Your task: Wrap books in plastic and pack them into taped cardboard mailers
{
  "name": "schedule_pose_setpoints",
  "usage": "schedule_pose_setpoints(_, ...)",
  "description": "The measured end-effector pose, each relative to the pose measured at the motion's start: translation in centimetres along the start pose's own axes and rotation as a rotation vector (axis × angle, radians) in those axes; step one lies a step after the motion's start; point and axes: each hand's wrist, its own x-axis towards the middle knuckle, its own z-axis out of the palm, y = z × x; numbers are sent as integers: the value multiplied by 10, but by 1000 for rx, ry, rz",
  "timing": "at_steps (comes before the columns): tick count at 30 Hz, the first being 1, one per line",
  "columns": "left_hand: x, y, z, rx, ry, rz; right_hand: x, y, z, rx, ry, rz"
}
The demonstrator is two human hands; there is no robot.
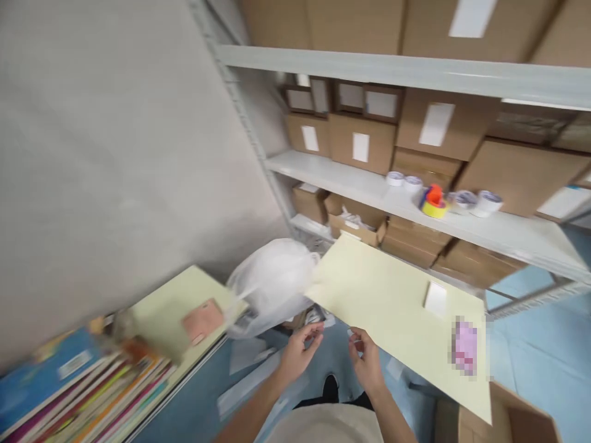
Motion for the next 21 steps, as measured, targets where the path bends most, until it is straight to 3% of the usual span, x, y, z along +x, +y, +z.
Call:
schedule_pose_setpoints(4, -30, -36, -46, -81, 263, -121, 13, -11, 58, -43, -259, -40)
schedule_pose_setpoints(9, -52, -68, -68, -227, 505, -290, 39, -22, 100, -81, -449, -5)
schedule_pose_setpoints(14, -61, -75, -89, -222, 653, -379, 70, -19, 143, -13, -651, 31)
schedule_pose_setpoints(21, -79, -83, -113, -135, 886, -494, 104, -27, 225, -11, -1004, 15)
